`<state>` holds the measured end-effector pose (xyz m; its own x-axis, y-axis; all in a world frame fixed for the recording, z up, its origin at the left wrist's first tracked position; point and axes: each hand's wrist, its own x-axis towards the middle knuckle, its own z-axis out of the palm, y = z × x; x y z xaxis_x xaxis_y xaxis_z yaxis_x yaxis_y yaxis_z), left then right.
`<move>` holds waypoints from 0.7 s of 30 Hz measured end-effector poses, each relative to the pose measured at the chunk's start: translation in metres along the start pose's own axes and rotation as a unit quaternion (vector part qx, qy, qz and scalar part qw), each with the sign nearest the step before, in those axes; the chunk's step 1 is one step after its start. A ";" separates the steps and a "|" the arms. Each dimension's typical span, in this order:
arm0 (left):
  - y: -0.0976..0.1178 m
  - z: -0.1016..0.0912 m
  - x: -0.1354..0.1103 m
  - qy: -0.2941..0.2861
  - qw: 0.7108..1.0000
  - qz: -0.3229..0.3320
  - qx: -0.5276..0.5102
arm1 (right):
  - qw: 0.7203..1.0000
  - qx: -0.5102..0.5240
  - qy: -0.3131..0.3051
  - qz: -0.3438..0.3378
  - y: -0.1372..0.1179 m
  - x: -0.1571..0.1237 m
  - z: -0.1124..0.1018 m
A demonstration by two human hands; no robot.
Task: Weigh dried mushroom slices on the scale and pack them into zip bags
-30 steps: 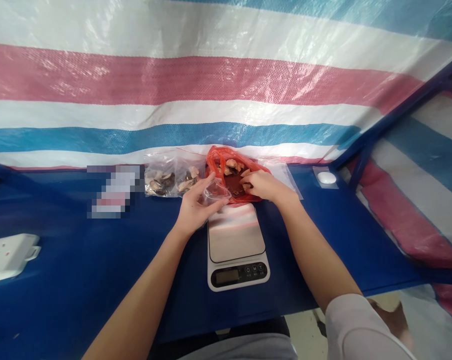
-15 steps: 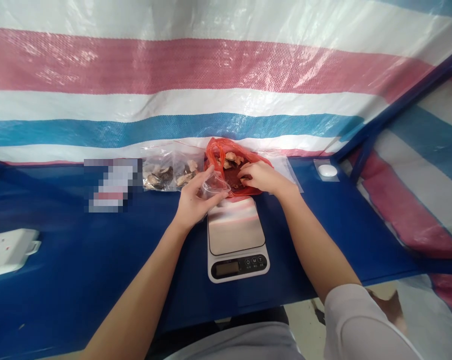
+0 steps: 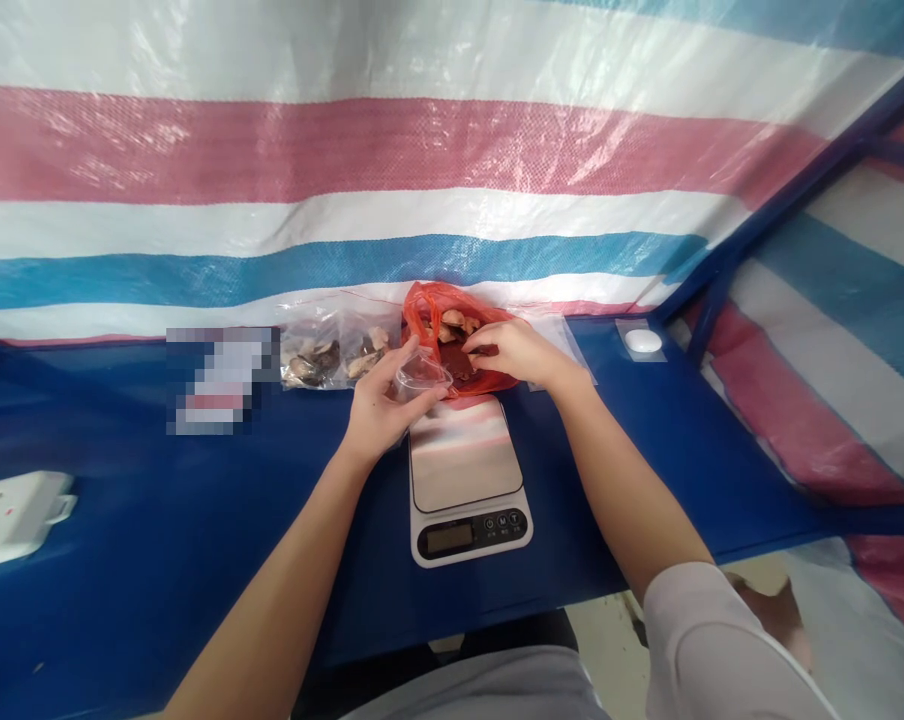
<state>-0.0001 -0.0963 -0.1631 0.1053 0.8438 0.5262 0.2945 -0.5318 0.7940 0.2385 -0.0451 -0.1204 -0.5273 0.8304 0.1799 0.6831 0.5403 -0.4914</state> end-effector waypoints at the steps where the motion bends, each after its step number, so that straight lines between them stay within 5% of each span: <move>1: 0.000 0.000 0.000 0.001 1.000 0.001 0.002 | 1.000 0.025 0.012 -0.006 -0.001 -0.001 -0.001; 9: -0.004 -0.001 -0.002 -0.007 1.000 0.003 0.009 | 0.974 0.200 0.082 -0.064 -0.030 -0.006 -0.013; 15: -0.004 0.000 -0.002 -0.016 1.000 0.011 0.002 | 0.978 0.147 0.086 -0.120 -0.060 -0.004 -0.011; 21: -0.006 0.001 -0.003 -0.023 1.000 -0.002 -0.004 | 0.988 0.066 0.050 -0.130 -0.063 0.002 0.004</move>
<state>-0.0015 -0.0960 -0.1696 0.1479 0.8478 0.5092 0.2881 -0.5295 0.7979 0.1930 -0.0778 -0.0924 -0.6188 0.6789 0.3952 0.4556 0.7200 -0.5235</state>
